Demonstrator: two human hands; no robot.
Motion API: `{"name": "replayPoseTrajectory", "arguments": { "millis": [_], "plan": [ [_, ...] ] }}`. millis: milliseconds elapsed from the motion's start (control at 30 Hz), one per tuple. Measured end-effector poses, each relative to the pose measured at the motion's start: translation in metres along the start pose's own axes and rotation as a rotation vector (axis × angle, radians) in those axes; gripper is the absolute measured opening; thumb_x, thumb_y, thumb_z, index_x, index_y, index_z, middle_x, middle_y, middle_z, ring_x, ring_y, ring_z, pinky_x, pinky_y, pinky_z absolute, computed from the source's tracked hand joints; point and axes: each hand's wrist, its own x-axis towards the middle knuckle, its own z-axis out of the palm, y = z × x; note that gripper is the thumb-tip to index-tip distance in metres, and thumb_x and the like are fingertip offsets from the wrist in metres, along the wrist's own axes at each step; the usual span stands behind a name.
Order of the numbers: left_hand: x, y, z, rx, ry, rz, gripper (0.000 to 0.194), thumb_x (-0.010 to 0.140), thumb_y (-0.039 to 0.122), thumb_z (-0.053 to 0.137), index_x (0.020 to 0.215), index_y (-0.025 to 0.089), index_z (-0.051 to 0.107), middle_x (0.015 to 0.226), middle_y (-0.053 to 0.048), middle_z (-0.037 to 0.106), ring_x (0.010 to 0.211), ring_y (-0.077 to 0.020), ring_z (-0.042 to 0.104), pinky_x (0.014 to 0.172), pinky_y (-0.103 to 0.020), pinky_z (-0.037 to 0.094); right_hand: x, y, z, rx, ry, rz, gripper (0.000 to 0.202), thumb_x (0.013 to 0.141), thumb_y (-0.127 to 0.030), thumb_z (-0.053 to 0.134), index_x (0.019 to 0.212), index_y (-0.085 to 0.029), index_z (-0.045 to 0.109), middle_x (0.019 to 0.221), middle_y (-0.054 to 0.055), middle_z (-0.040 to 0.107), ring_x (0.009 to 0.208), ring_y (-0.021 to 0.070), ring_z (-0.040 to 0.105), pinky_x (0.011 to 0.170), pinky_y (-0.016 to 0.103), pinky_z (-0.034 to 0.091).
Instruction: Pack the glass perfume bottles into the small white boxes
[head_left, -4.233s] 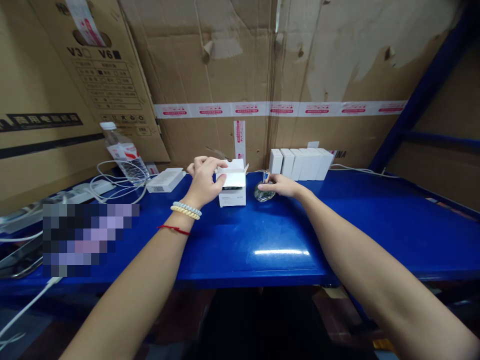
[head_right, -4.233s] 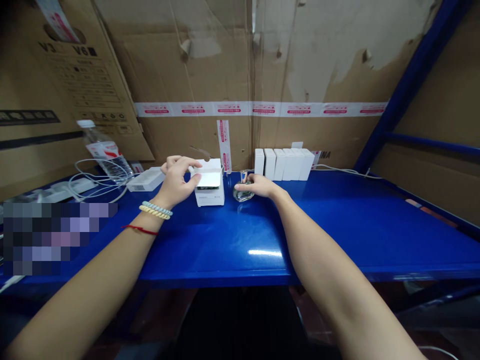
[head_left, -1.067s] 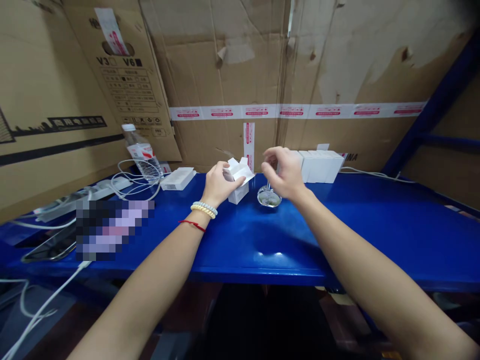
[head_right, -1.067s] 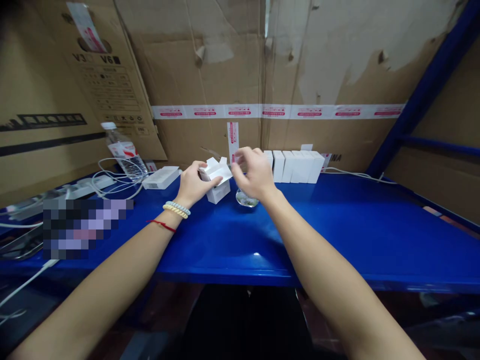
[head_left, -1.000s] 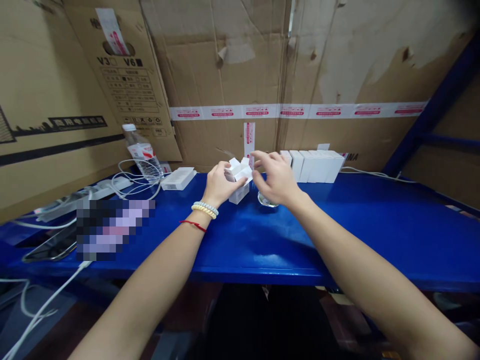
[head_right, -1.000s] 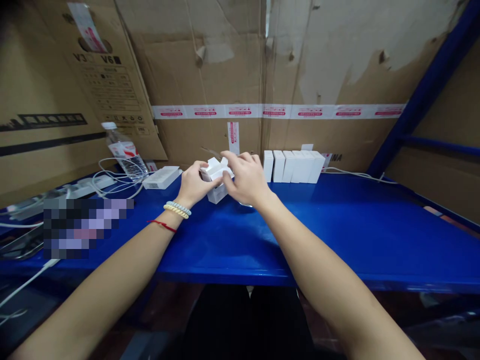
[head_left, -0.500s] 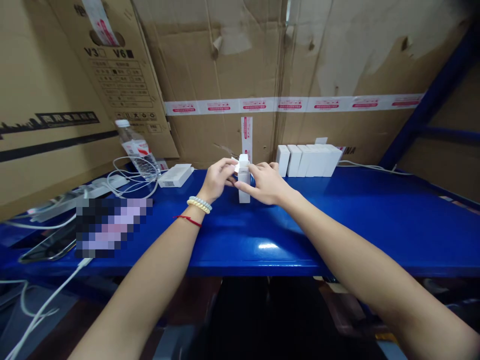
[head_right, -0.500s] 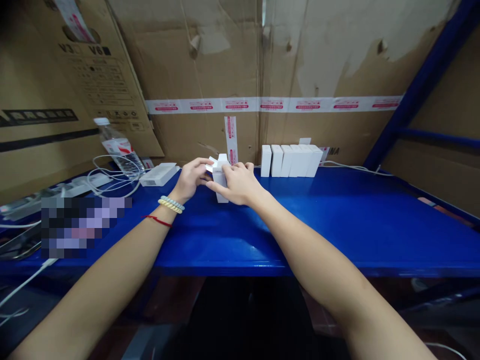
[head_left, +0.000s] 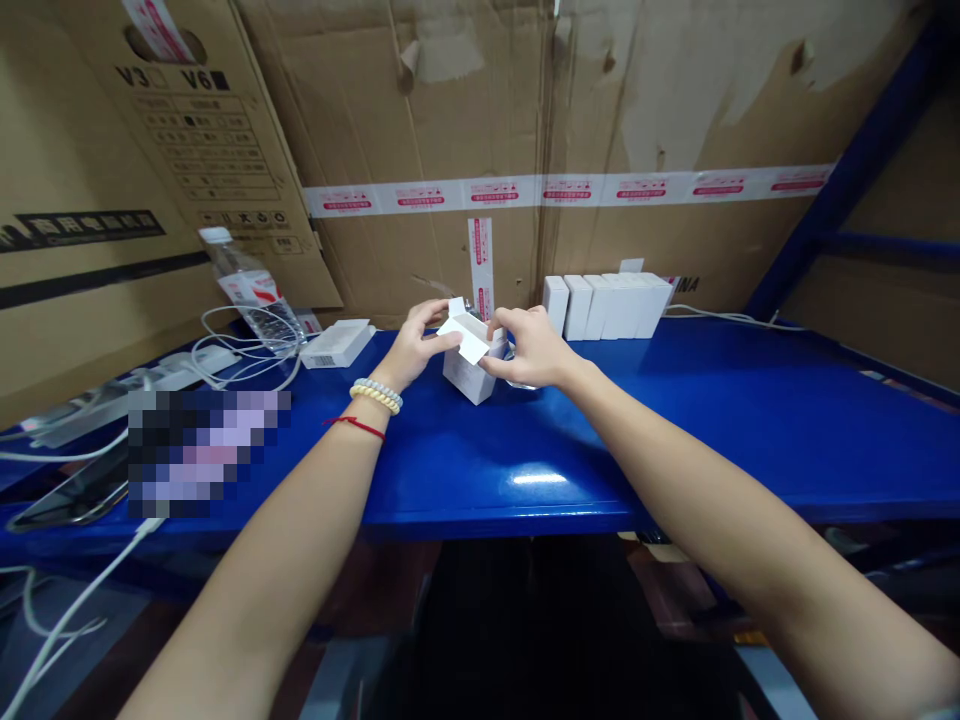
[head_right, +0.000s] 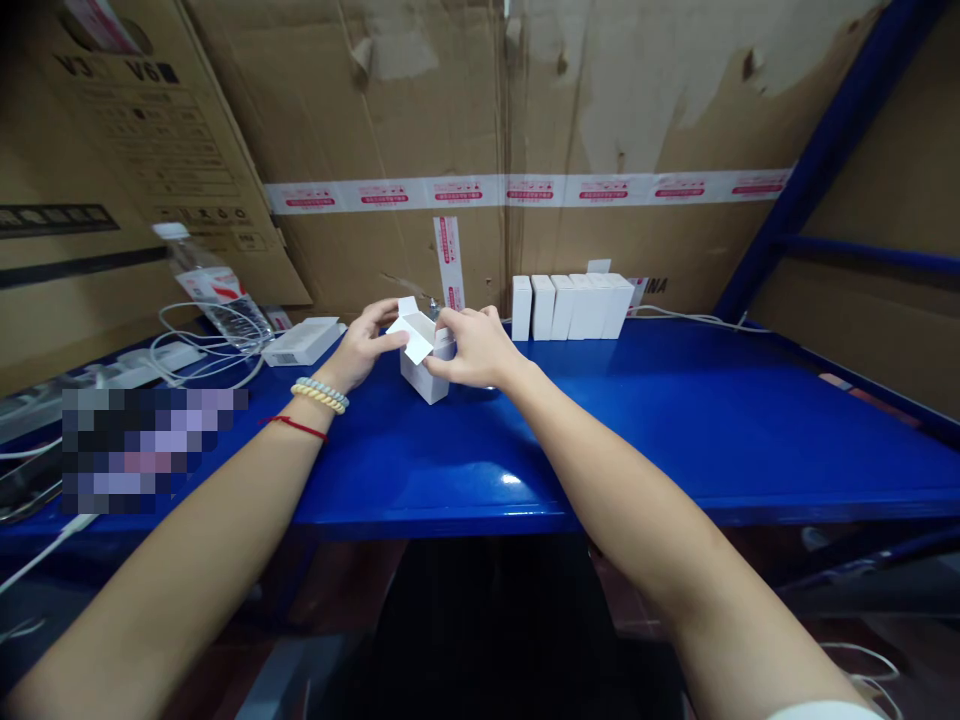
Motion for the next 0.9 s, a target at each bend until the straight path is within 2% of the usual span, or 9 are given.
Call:
{"name": "replayPoseTrajectory", "arguments": {
  "millis": [100,200,333,400,567,700,767,833,900],
  "plan": [
    [-0.002,0.004,0.002,-0.176,-0.084,-0.010,0.068,0.061,0.045,0.073,0.119,0.017,0.051,0.125,-0.014,0.056,0.115,-0.0241,0.056,0.099,-0.036,0.047,-0.001,0.002,-0.004,0.060,-0.048,-0.044,0.040,0.069,-0.050,0.061,0.089,-0.016,0.053,0.090,0.006,0.065,0.086,0.0206,0.057,0.081,0.033,0.033],
    [-0.004,0.010,0.003,-0.236,-0.089,-0.045,0.077,0.057,0.042,0.078,0.122,0.018,0.045,0.111,-0.011,0.061,0.104,-0.0224,0.061,0.089,-0.033,0.051,-0.001,0.002,-0.004,0.068,-0.034,-0.033,0.044,0.076,-0.057,0.055,0.093,-0.016,0.052,0.089,0.006,0.065,0.079,0.0184,0.057,0.074,0.030,0.035],
    [-0.006,0.014,0.000,-0.261,-0.118,-0.086,0.082,0.052,0.036,0.083,0.122,0.018,0.044,0.102,-0.007,0.062,0.091,-0.0188,0.062,0.079,-0.029,0.051,-0.001,0.004,0.002,0.067,0.043,-0.077,0.042,0.076,-0.049,0.058,0.102,-0.017,0.049,0.103,0.009,0.065,0.093,0.0219,0.060,0.080,0.033,0.039],
    [-0.006,0.016,-0.001,-0.252,-0.144,-0.101,0.079,0.051,0.035,0.084,0.119,0.017,0.048,0.101,-0.006,0.061,0.088,-0.0172,0.060,0.078,-0.028,0.050,0.000,0.006,0.004,0.078,0.062,-0.111,0.043,0.074,-0.045,0.061,0.105,-0.017,0.048,0.107,0.009,0.065,0.098,0.0234,0.061,0.083,0.035,0.041],
    [-0.007,0.016,-0.004,-0.183,-0.193,-0.123,0.061,0.054,0.037,0.083,0.105,0.013,0.057,0.097,-0.006,0.062,0.085,-0.0160,0.057,0.075,-0.027,0.046,-0.001,0.008,0.002,0.159,0.055,-0.150,0.047,0.074,-0.048,0.062,0.108,-0.018,0.049,0.102,0.009,0.066,0.091,0.0215,0.062,0.080,0.035,0.045],
    [-0.007,0.015,-0.006,-0.123,-0.157,-0.103,0.056,0.052,0.039,0.083,0.094,0.013,0.059,0.098,-0.006,0.061,0.084,-0.0152,0.056,0.074,-0.026,0.043,0.001,0.014,-0.008,0.228,0.191,-0.111,0.031,0.082,-0.042,0.050,0.100,-0.017,0.054,0.100,0.008,0.064,0.095,0.0204,0.059,0.085,0.037,0.044],
    [-0.007,0.015,-0.007,-0.105,-0.154,-0.122,0.055,0.050,0.039,0.083,0.092,0.012,0.058,0.099,-0.007,0.062,0.085,-0.0153,0.056,0.075,-0.027,0.043,0.002,0.022,-0.014,0.269,0.241,-0.074,0.025,0.078,-0.035,0.048,0.095,-0.017,0.054,0.095,0.007,0.064,0.090,0.0193,0.057,0.083,0.037,0.044],
    [-0.007,0.015,-0.008,-0.080,-0.165,-0.155,0.054,0.052,0.039,0.082,0.091,0.012,0.057,0.096,-0.007,0.063,0.083,-0.0155,0.057,0.074,-0.028,0.044,0.002,0.032,-0.020,0.273,0.252,-0.010,0.030,0.070,-0.032,0.054,0.095,-0.016,0.053,0.094,0.007,0.062,0.086,0.0185,0.056,0.080,0.035,0.044],
    [-0.008,0.015,-0.009,-0.050,-0.182,-0.184,0.053,0.054,0.041,0.080,0.091,0.013,0.056,0.090,-0.006,0.063,0.080,-0.0159,0.057,0.072,-0.029,0.045,0.000,0.041,-0.024,0.279,0.178,0.090,0.041,0.065,-0.033,0.060,0.101,-0.016,0.051,0.096,0.007,0.060,0.080,0.0171,0.055,0.074,0.033,0.044]
  ]
}}
